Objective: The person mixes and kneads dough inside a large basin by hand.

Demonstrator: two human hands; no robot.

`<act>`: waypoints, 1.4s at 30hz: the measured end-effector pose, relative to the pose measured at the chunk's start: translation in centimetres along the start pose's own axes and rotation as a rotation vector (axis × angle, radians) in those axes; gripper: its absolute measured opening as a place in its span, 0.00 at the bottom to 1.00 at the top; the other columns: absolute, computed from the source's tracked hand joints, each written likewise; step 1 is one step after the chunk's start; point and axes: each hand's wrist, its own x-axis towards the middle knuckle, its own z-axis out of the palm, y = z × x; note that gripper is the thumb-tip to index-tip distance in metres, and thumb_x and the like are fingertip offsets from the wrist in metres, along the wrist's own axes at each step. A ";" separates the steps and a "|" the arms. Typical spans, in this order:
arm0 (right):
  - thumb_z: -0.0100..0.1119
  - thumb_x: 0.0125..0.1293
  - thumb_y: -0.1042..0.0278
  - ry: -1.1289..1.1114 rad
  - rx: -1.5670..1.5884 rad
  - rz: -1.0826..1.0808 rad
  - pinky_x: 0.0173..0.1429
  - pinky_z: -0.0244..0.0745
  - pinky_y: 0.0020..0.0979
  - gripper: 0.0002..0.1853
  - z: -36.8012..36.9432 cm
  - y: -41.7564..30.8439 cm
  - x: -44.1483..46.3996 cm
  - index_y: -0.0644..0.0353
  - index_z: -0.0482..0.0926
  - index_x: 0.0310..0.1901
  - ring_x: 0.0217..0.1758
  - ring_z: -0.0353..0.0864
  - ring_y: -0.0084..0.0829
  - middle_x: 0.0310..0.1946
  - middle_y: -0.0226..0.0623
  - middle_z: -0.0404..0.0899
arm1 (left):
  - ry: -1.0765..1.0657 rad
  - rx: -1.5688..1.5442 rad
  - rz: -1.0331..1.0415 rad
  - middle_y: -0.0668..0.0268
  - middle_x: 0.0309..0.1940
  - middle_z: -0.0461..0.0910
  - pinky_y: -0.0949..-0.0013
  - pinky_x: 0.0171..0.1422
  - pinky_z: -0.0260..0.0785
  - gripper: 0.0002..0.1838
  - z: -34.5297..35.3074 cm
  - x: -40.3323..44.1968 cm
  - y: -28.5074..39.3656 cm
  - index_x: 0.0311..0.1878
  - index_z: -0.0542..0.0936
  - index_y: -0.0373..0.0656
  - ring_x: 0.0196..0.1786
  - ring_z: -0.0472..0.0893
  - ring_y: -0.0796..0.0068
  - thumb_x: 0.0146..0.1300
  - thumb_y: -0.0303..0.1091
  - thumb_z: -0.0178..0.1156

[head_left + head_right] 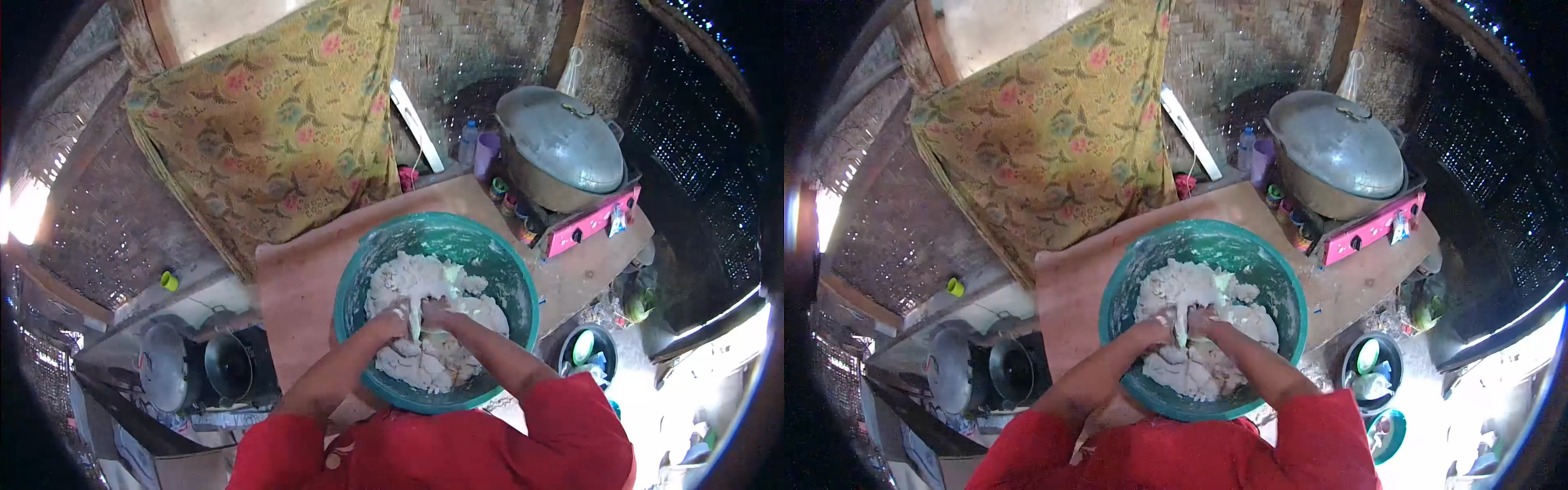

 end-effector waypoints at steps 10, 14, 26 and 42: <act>0.46 0.65 0.56 0.085 0.720 0.241 0.43 0.69 0.34 0.16 -5.7 14.6 -2.3 0.58 0.74 0.46 0.41 0.74 0.29 0.39 0.38 0.75 | -0.057 -0.329 0.246 0.51 0.59 0.67 0.62 0.62 0.61 0.31 -12.5 -0.8 2.4 0.61 0.64 0.42 0.60 0.68 0.56 0.58 0.49 0.56; 0.45 0.65 0.47 0.354 1.169 0.248 0.43 0.71 0.34 0.25 -3.3 18.9 6.3 0.65 0.71 0.49 0.42 0.76 0.32 0.45 0.46 0.75 | 0.604 -0.118 0.467 0.50 0.51 0.72 0.59 0.58 0.64 0.22 -13.6 3.3 1.1 0.55 0.70 0.43 0.52 0.73 0.52 0.59 0.42 0.54; 0.50 0.58 0.41 -0.148 1.012 0.158 0.52 0.68 0.37 0.34 -2.5 11.9 17.3 0.65 0.67 0.55 0.51 0.72 0.40 0.52 0.51 0.70 | 0.641 -0.211 0.445 0.53 0.52 0.71 0.58 0.61 0.61 0.23 -14.1 2.4 1.4 0.58 0.67 0.45 0.56 0.69 0.53 0.59 0.39 0.56; 0.62 0.47 0.39 -0.016 -0.002 -0.368 0.70 0.49 0.39 0.46 -1.3 -1.5 -14.9 0.59 0.58 0.63 0.67 0.55 0.47 0.64 0.49 0.55 | -0.273 -0.422 0.334 0.51 0.67 0.52 0.59 0.72 0.44 0.45 -8.4 -2.1 -0.6 0.67 0.54 0.40 0.69 0.53 0.58 0.57 0.67 0.44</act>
